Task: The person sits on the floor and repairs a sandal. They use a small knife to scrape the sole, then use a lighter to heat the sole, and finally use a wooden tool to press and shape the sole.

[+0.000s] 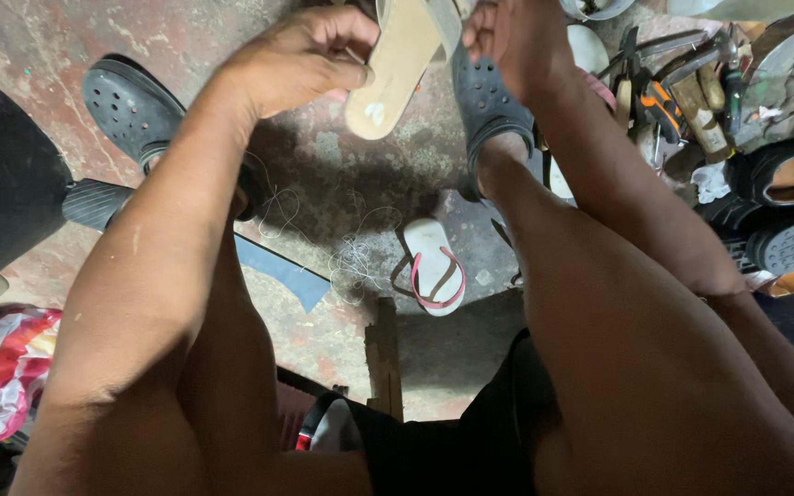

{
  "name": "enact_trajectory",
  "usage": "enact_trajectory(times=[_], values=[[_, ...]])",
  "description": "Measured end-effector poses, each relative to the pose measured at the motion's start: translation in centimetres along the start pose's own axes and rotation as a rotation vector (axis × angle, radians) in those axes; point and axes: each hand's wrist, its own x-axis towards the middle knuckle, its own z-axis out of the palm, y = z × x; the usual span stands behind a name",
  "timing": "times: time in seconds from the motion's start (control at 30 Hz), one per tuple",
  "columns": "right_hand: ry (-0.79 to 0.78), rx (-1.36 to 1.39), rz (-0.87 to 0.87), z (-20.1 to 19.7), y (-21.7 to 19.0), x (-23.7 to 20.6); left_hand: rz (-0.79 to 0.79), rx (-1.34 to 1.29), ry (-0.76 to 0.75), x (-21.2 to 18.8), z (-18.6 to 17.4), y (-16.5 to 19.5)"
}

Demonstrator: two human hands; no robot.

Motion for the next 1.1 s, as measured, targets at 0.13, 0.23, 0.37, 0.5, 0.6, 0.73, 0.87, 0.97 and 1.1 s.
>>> enact_trajectory(times=[0.13, 0.23, 0.37, 0.5, 0.6, 0.73, 0.87, 0.97, 1.1], values=[[-0.07, -0.194, 0.09, 1.3, -0.2, -1.4, 0.135, -0.166, 0.082, 0.3, 1.1, 0.8], [-0.27, -0.428, 0.108, 1.9, -0.4, -2.7, 0.194, -0.341, 0.123, 0.7, 2.2, 1.5], [-0.312, -0.43, 0.135, 1.5, -0.3, -3.9, 0.225, -0.381, 0.138, 0.9, 3.0, 2.2], [-0.303, -0.38, 0.135, 0.6, 0.3, -4.6, 0.039, -0.344, 0.116, 0.7, 2.4, 2.5], [-0.32, -0.482, 0.077, 0.1, 0.8, -5.0, 0.051, -0.347, 0.129, 0.5, 1.9, 2.6], [-0.311, -0.487, 0.046, -0.3, 0.8, -6.1, 0.023, -0.382, 0.143, 0.4, 1.9, 3.0], [-0.295, -0.479, 0.056, -0.2, 0.3, -7.5, -0.084, -0.237, 0.258, -0.1, 2.1, 2.8], [-0.296, -0.468, 0.114, 0.2, 0.0, -8.6, -0.146, 0.182, 0.416, -1.0, 2.0, 2.4], [-0.337, -0.509, 0.227, 1.3, -0.4, -9.6, 0.108, 0.554, 0.582, -5.2, 1.5, 1.4]])
